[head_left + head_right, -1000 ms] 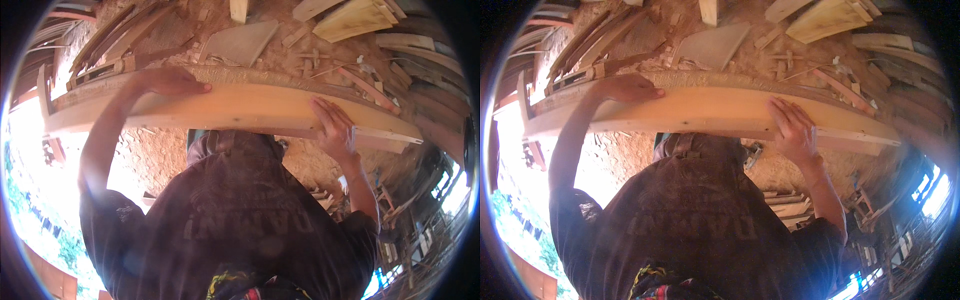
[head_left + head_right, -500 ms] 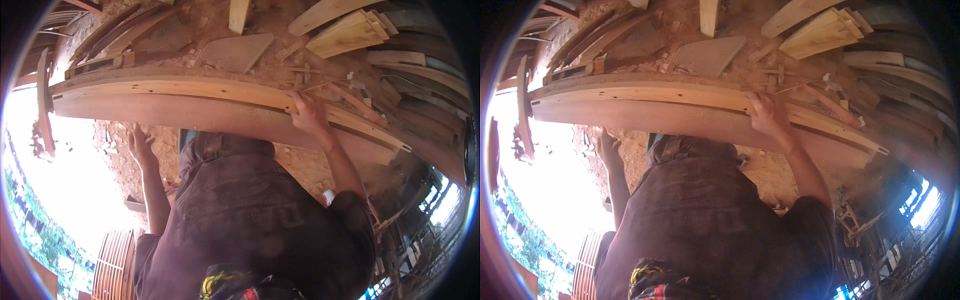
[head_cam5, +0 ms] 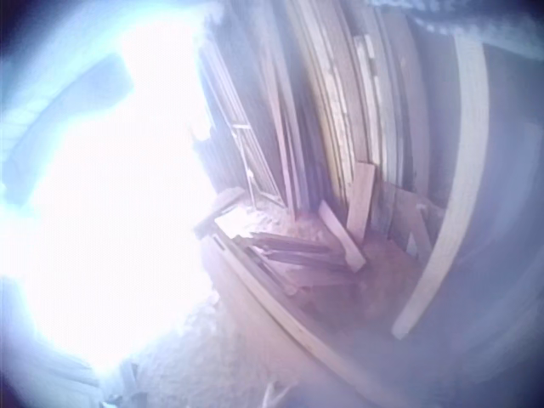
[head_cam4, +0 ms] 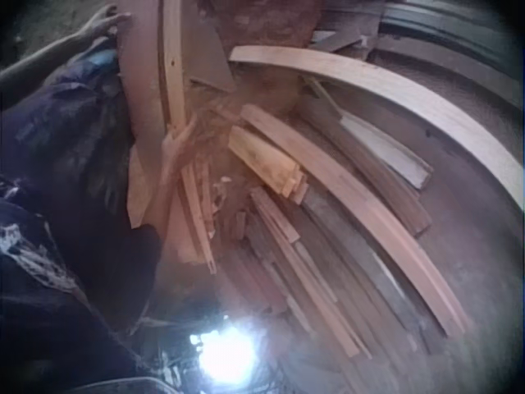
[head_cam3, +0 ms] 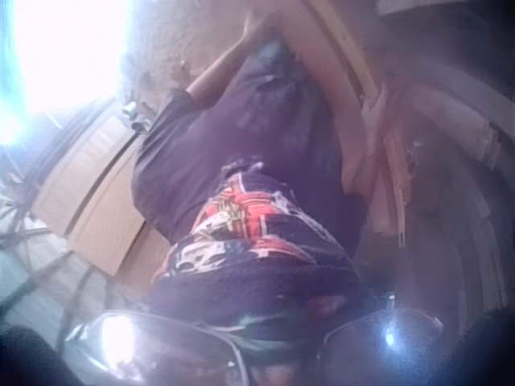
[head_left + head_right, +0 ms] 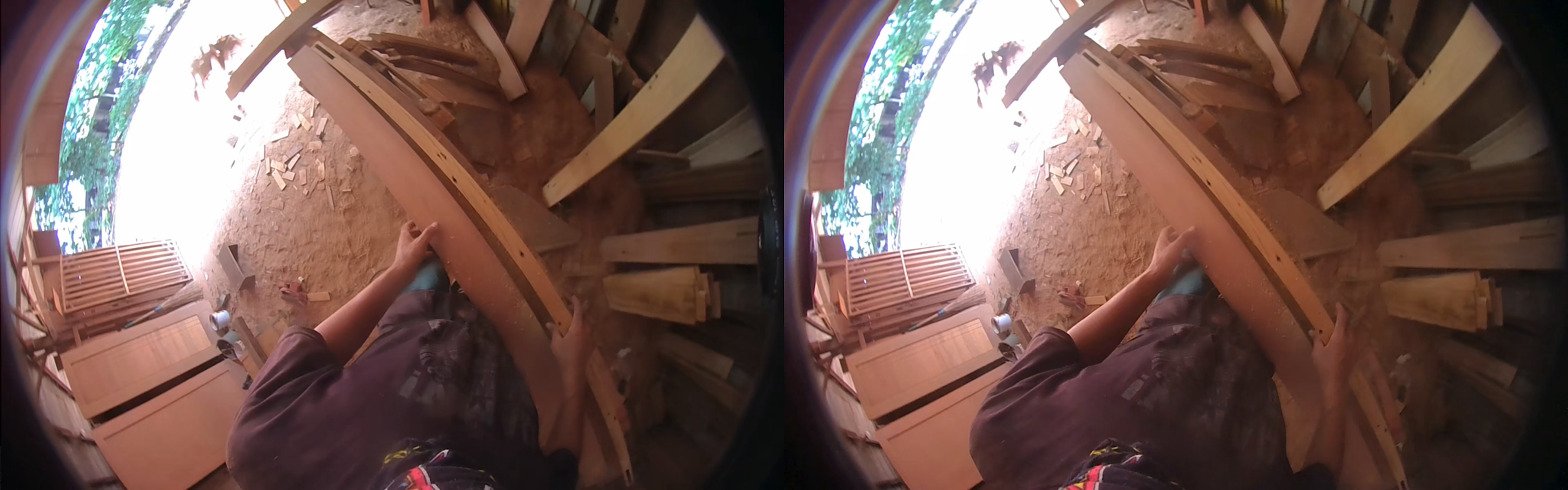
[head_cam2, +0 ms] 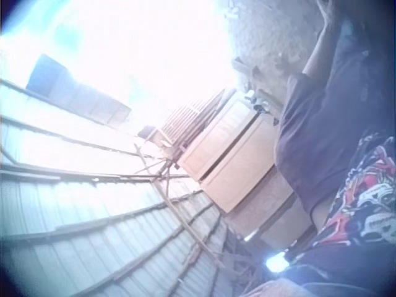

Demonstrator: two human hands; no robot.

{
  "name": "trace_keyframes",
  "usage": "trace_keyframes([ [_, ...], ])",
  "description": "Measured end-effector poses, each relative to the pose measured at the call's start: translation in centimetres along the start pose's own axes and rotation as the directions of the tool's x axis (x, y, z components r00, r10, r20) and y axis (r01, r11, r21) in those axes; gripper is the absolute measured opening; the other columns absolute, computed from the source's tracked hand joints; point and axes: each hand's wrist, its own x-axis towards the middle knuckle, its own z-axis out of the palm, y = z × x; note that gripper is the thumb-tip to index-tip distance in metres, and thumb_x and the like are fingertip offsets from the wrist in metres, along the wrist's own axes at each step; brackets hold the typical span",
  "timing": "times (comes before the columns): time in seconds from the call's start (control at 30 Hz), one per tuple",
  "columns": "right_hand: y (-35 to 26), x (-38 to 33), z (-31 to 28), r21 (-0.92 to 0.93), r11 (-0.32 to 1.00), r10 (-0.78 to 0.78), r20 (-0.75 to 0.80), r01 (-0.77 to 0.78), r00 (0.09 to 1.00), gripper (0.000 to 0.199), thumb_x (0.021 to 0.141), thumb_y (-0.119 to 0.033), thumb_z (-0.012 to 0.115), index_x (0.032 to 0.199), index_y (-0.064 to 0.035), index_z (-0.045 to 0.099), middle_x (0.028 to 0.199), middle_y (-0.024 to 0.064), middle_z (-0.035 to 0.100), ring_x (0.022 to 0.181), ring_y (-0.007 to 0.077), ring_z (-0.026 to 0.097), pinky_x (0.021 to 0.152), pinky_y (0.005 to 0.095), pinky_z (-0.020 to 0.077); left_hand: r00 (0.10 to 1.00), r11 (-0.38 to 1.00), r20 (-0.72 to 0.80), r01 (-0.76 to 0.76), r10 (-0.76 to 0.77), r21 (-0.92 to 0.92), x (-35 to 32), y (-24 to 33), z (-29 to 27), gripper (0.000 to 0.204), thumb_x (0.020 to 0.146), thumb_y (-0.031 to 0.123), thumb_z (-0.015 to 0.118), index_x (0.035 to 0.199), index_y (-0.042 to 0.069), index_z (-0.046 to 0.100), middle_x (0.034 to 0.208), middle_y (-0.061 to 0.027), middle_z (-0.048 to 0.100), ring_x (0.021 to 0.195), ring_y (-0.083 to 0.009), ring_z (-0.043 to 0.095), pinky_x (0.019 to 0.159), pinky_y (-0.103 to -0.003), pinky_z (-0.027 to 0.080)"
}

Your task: The person selects a wooden plank and uses a hand chisel and mallet to carve and shape it. They repeatedly strike the chisel to remove wood shavings and refine the plank's surface.

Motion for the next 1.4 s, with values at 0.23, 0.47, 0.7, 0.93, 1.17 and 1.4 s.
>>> trace_keyframes([
  [0.23,1.3,0.6,-0.7,0.003,0.994,0.103,0.207,-0.106,0.973,0.075,0.078,-0.031,0.092,0.142,-0.0063,0.060,0.114,0.0259,0.075,0.108,0.0479,0.071,0.092,0.0538,0.0543,0.986,0.942,0.134,-0.049,0.098,-0.331,0.3,-0.8,2.8,0.039,0.104,0.030,0.071,0.128,-0.001,0.066,0.112,-0.0090,0.075,0.101,-0.0187,0.072,0.085,-0.034,0.059],
  [0.47,0.7,1.1,-0.7,0.074,0.997,0.011,0.227,-0.029,0.974,0.065,0.078,-0.035,0.092,0.131,-0.0050,0.068,0.104,0.0234,0.077,0.101,0.0463,0.073,0.087,0.0515,0.0560,0.998,0.988,-0.022,-0.062,0.066,0.141,-1.6,1.8,2.7,0.066,0.094,0.042,0.080,0.129,-0.007,0.052,0.113,-0.0242,0.073,0.107,-0.0295,0.074,0.090,-0.042,0.061],
  [0.7,-0.6,1.1,-2.6,0.230,0.973,-0.093,0.313,0.020,0.945,0.067,0.092,-0.044,0.078,0.140,-0.0007,0.061,0.117,0.0284,0.074,0.113,0.0481,0.069,0.096,0.0521,0.0532,0.988,0.884,0.013,-0.142,0.153,0.446,-7.6,10.6,5.3,0.070,0.094,0.048,0.078,0.122,-0.009,0.048,0.101,-0.0273,0.073,0.096,-0.0378,0.076,0.083,-0.045,0.060],
  [0.93,-2.0,0.2,-3.5,0.447,0.884,-0.050,0.383,-0.138,0.922,0.080,0.095,-0.053,0.073,0.147,0.0050,0.053,0.143,0.0317,0.061,0.134,0.0473,0.058,0.110,0.0514,0.0461,0.967,0.872,0.140,-0.254,0.214,0.418,-6.0,10.6,4.8,0.073,0.092,0.049,0.081,0.125,-0.006,0.046,0.106,-0.0293,0.073,0.100,-0.0414,0.075,0.088,-0.049,0.059],
  [1.17,-4.8,2.8,-0.7,0.293,0.944,-0.201,0.160,0.148,0.966,0.105,0.076,-0.058,0.090,0.152,0.0009,0.047,0.140,0.0290,0.061,0.131,0.0472,0.059,0.108,0.0530,0.0486,0.966,0.843,0.160,-0.256,0.204,0.473,-4.6,10.3,4.9,0.076,0.089,0.056,0.081,0.127,-0.002,0.050,0.108,-0.0276,0.073,0.104,-0.0414,0.074,0.091,-0.050,0.057],
  [1.4,-16.2,8.3,0.7,0.181,0.940,-0.303,0.054,0.289,0.951,0.121,0.071,-0.055,0.093,0.162,-0.0038,0.032,0.149,0.0269,0.054,0.137,0.0456,0.053,0.112,0.0546,0.0441,0.889,0.922,0.437,-0.276,0.137,0.273,-1.1,13.0,-1.2,0.053,0.101,0.047,0.071,0.118,-0.003,0.071,0.100,-0.0176,0.078,0.090,-0.0259,0.078,0.078,-0.040,0.061],
])
